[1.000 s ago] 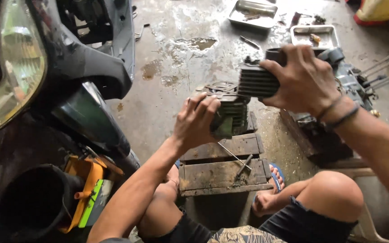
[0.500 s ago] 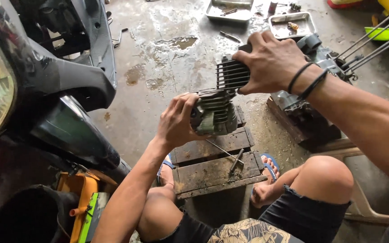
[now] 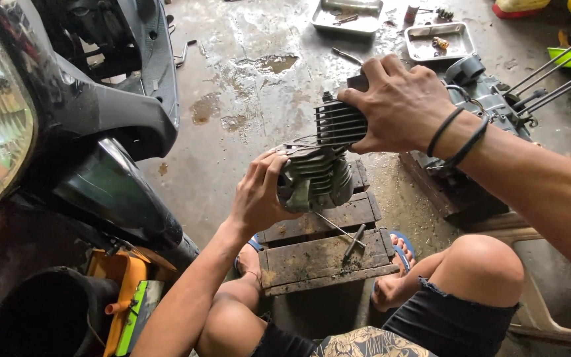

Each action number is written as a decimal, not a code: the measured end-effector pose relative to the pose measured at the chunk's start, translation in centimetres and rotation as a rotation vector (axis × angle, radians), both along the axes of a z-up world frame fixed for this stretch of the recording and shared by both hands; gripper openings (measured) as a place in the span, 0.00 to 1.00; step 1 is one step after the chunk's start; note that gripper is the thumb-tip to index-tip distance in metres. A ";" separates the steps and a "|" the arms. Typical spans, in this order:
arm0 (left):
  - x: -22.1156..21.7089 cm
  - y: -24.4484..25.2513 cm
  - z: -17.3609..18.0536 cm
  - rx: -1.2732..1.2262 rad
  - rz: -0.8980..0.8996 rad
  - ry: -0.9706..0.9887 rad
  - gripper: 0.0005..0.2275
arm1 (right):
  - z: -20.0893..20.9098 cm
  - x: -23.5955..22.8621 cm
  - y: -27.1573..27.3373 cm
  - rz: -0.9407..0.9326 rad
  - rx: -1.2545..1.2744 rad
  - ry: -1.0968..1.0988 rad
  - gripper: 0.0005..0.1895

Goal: Cleaning and inspecting motorcycle engine valves and then assembling the cylinder block onto the engine.

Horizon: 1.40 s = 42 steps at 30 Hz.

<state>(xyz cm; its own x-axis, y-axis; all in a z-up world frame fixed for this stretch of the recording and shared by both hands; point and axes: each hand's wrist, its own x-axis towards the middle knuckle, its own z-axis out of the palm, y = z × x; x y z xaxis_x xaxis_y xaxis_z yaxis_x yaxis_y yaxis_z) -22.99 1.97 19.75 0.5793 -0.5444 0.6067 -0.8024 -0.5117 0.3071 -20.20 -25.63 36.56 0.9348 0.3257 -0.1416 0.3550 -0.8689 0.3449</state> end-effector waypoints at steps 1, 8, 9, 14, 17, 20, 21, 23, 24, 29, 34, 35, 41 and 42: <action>-0.1 -0.1 -0.1 0.004 0.010 -0.006 0.44 | 0.0 -0.1 0.0 0.000 0.008 -0.002 0.54; -1.5 -1.8 1.0 -0.009 0.033 -0.101 0.43 | -1.5 -1.4 -2.0 0.121 -0.039 -0.166 0.48; -1.8 -2.2 1.3 0.001 0.055 -0.146 0.43 | -1.6 -1.9 -2.2 0.128 -0.007 -0.205 0.47; -3.2 -2.9 -0.2 0.083 0.146 -0.181 0.46 | -3.1 -3.6 -3.5 0.162 0.005 -0.335 0.51; -3.9 -3.4 -1.3 0.101 0.165 -0.184 0.39 | -3.6 -4.8 -4.1 0.226 -0.047 -0.517 0.50; -4.6 -3.7 -2.1 0.064 0.175 -0.171 0.42 | -3.9 -5.8 -4.3 0.248 -0.024 -0.596 0.46; -4.8 -3.7 -2.2 0.088 0.172 -0.164 0.41 | -3.9 -6.1 -4.3 0.242 -0.021 -0.620 0.43; -5.1 -3.5 -2.5 0.114 0.168 -0.150 0.39 | -4.2 -6.6 -4.6 0.236 -0.016 -0.639 0.40; -5.1 -3.5 -2.7 0.126 0.158 -0.148 0.38 | -4.5 -6.7 -5.0 0.245 -0.020 -0.631 0.41; -4.9 -2.1 -3.4 0.193 0.088 -0.142 0.55 | -5.6 -7.3 -6.2 0.218 -0.047 -0.629 0.44; -4.0 -1.4 -3.1 0.062 0.021 -0.020 0.56 | -6.0 -6.2 -7.7 0.299 -0.056 -0.624 0.45; -4.1 -1.0 -3.0 0.062 0.018 -0.016 0.56 | -6.1 -6.2 -7.9 0.297 -0.057 -0.620 0.45; -2.5 0.0 -0.4 0.067 0.069 0.178 0.40 | -7.0 -3.7 -10.6 0.321 -0.016 -0.522 0.50; -2.7 -0.3 -0.1 0.086 0.073 0.175 0.38 | -7.2 -3.6 -10.9 0.330 0.015 -0.503 0.49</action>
